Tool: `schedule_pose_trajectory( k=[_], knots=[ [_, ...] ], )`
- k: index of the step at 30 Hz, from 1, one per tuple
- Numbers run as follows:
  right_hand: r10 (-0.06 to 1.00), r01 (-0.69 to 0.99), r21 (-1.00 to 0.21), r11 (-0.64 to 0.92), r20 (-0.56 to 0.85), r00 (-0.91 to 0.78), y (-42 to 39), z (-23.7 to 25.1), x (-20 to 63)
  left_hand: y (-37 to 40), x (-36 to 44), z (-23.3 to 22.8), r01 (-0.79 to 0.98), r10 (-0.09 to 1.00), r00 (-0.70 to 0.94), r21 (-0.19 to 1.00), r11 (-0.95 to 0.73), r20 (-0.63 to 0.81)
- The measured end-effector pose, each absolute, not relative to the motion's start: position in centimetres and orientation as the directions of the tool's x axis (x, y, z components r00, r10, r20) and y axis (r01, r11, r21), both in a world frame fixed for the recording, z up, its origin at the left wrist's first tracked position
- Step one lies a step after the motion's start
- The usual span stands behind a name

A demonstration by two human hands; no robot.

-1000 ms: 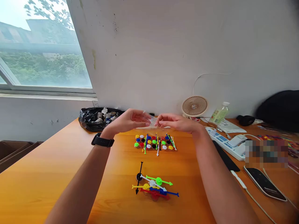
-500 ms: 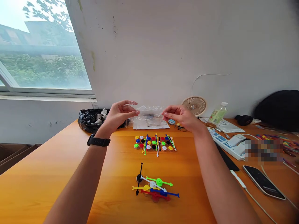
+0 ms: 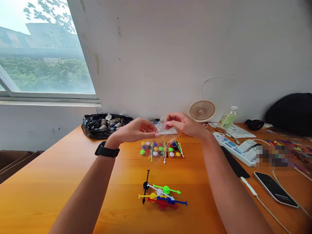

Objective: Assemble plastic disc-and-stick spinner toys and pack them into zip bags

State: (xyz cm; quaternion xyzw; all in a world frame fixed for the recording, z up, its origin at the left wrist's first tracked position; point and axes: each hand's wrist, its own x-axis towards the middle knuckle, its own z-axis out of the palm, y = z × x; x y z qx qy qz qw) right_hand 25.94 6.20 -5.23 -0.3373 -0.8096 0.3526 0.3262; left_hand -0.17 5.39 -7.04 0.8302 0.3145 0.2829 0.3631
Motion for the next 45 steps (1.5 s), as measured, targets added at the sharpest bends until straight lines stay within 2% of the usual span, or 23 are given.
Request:
schedule_pose_trajectory(
  k=[4,6,12,14,19,23,28,35,37,39,42,45],
  knots=[
    [0.761,0.302,-0.833,0.463,0.2,-0.617,6.5,-5.5,26.9,6.1,0.4,-7.7,0.262,0.768,0.582,0.831,-0.49,0.269],
    [0.77,0.282,-0.849,0.447,0.205,-0.604,6.8,-5.7,27.4,6.5,-0.1,-7.8,0.241,0.79,0.542,0.847,-0.473,0.287],
    [0.805,0.139,-0.841,0.524,0.434,-0.404,7.4,-5.7,27.4,6.7,-1.4,-7.6,0.325,0.816,0.542,0.846,-0.424,0.201],
    [0.803,0.126,-0.832,0.541,0.466,-0.37,7.5,-5.8,27.0,6.5,-1.3,-7.6,0.336,0.805,0.564,0.838,-0.429,0.186],
    [0.813,0.217,-0.812,0.543,0.442,-0.379,7.4,-5.9,26.3,6.3,-0.6,-7.7,0.284,0.787,0.566,0.838,-0.466,0.246],
    [0.781,0.366,-0.693,0.621,0.512,-0.357,6.4,-5.4,25.5,6.2,0.0,-7.7,0.324,0.789,0.556,0.806,-0.496,0.262],
    [0.75,0.451,-0.603,0.659,0.476,-0.459,5.2,-4.6,24.5,5.8,0.8,-7.5,0.404,0.766,0.602,0.742,-0.535,0.225],
    [0.787,0.429,-0.661,0.616,0.536,-0.304,7.0,-5.3,26.5,6.5,0.5,-7.8,0.407,0.79,0.575,0.762,-0.503,0.215],
    [0.795,0.487,-0.636,0.599,0.547,-0.264,7.8,-5.8,27.2,6.5,0.3,-7.8,0.408,0.8,0.559,0.768,-0.494,0.217],
    [0.772,0.576,-0.561,0.594,0.599,-0.214,8.3,-6.3,27.5,6.3,0.1,-7.6,0.422,0.811,0.538,0.76,-0.494,0.229],
    [0.688,0.621,-0.416,0.665,0.665,-0.291,7.9,-6.4,26.9,6.0,-0.2,-7.3,0.479,0.808,0.54,0.703,-0.525,0.235],
    [0.656,0.548,-0.385,0.743,0.583,-0.479,6.6,-5.8,25.8,6.0,-0.4,-7.3,0.523,0.773,0.595,0.624,-0.58,0.219]
  ],
)
